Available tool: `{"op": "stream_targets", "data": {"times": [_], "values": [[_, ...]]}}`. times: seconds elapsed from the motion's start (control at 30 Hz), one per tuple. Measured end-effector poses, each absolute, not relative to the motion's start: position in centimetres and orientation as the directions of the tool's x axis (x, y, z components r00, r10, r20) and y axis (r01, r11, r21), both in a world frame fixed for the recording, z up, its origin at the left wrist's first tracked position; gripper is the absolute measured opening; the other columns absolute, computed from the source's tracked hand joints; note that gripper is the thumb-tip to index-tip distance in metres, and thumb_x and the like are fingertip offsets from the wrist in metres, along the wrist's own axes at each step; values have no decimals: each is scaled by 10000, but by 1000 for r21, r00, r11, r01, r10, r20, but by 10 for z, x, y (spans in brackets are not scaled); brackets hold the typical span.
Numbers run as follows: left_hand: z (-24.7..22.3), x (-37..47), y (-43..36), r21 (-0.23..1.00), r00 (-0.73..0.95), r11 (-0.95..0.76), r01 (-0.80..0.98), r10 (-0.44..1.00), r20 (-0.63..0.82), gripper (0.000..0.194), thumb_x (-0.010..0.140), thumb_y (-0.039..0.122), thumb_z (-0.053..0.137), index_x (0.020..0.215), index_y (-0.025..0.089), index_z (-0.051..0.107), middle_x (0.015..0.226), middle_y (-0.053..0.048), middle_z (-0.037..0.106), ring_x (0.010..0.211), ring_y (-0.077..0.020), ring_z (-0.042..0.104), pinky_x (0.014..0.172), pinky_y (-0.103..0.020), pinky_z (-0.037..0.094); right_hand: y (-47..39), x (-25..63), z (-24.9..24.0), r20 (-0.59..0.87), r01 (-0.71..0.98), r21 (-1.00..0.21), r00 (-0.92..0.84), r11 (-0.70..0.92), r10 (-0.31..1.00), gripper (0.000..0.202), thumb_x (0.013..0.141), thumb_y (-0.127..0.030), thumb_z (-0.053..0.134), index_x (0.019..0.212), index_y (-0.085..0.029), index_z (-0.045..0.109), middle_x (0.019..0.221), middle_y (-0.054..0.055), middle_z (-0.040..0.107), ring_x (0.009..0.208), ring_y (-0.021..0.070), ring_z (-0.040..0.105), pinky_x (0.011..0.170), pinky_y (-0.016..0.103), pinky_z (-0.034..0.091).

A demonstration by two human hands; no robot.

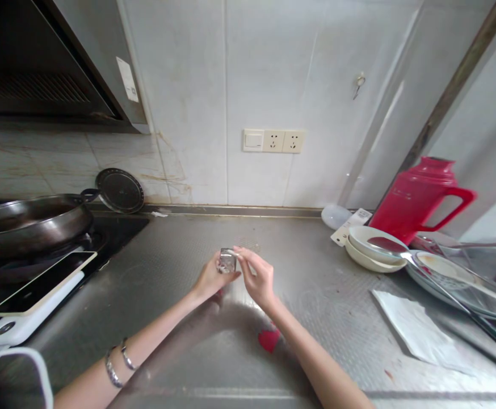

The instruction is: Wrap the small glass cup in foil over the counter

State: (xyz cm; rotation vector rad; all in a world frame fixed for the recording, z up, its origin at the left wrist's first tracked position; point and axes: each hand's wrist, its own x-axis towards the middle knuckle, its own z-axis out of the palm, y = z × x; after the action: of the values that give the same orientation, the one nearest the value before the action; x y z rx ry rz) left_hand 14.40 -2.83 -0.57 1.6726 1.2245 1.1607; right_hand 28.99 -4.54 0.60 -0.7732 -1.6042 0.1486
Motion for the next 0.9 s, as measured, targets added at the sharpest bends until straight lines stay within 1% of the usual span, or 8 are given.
{"op": "stream_targets", "data": {"times": [0.1, 0.27, 0.37, 0.47, 0.63, 0.77, 0.83, 0.9], "values": [[-3, 147, -35, 942, 181, -214, 258, 969, 170, 609, 591, 421, 772, 1096, 168, 543, 864, -33, 656, 653, -143, 612, 505, -214, 474, -37, 296, 8, 658, 312, -731, 90, 606, 748, 225, 887, -317, 523, 955, -219, 714, 998, 70, 722, 921, 233, 682, 835, 363, 542], [0, 143, -31, 975, 236, -123, 183, 969, 78, 625, 623, 445, 744, 1135, 170, 512, 825, -15, 615, 451, -76, 511, 304, -169, 381, -28, 304, 8, 462, 78, -870, -209, 486, 862, 320, 838, -256, 517, 1131, -252, 646, 1250, 52, 607, 1197, 246, 529, 1019, 434, 410], [1, 138, -25, 982, 265, -103, 159, 963, 58, 573, 660, 462, 715, 1107, 157, 529, 728, 5, 598, 386, -63, 477, 292, -175, 396, -27, 305, 6, 429, -27, -890, -389, 456, 815, 576, 730, -158, 556, 1289, -290, 509, 1419, 31, 440, 1310, 252, 396, 1048, 447, 376], [1, 136, -21, 980, 285, -116, 160, 956, 67, 515, 691, 474, 685, 1074, 151, 564, 687, 8, 595, 352, -61, 465, 285, -179, 397, -30, 302, 0, 437, -5, -870, -467, 492, 768, 796, 664, -110, 607, 1392, -302, 350, 1463, 44, 356, 1345, 254, 328, 1049, 430, 374], [-1, 137, -20, 981, 310, -115, 159, 949, 61, 540, 681, 483, 700, 1090, 153, 573, 812, -42, 649, 376, -68, 504, 291, -178, 397, -30, 294, -13, 467, 52, -848, -394, 527, 792, 866, 669, -192, 707, 1416, -290, 280, 1424, 91, 372, 1274, 252, 413, 985, 402, 443], [-4, 132, -14, 987, 415, -138, 79, 905, 93, 676, 670, 489, 723, 1212, 154, 497, 901, -89, 670, 463, -92, 567, 395, -205, 461, -26, 294, -16, 504, 49, -836, -322, 546, 801, 799, 663, -206, 722, 1375, -280, 368, 1366, 96, 442, 1185, 251, 498, 923, 392, 486], [-7, 126, -8, 988, 500, -156, 0, 855, 135, 902, 605, 447, 788, 1350, 181, 353, 1066, -145, 650, 701, -172, 664, 589, -281, 541, -25, 294, -14, 500, 28, -847, -297, 531, 813, 784, 644, -221, 742, 1352, -264, 409, 1347, 102, 471, 1137, 251, 538, 887, 386, 508], [-9, 120, -3, 976, 522, -215, -24, 830, 196, 1144, 515, 380, 852, 1433, 204, 193, 1219, -188, 581, 988, -250, 638, 844, -391, 511, -26, 294, -11, 469, 6, -872, -271, 489, 841, 774, 625, -240, 760, 1330, -240, 440, 1307, 108, 517, 1086, 247, 575, 860, 379, 523]]}}
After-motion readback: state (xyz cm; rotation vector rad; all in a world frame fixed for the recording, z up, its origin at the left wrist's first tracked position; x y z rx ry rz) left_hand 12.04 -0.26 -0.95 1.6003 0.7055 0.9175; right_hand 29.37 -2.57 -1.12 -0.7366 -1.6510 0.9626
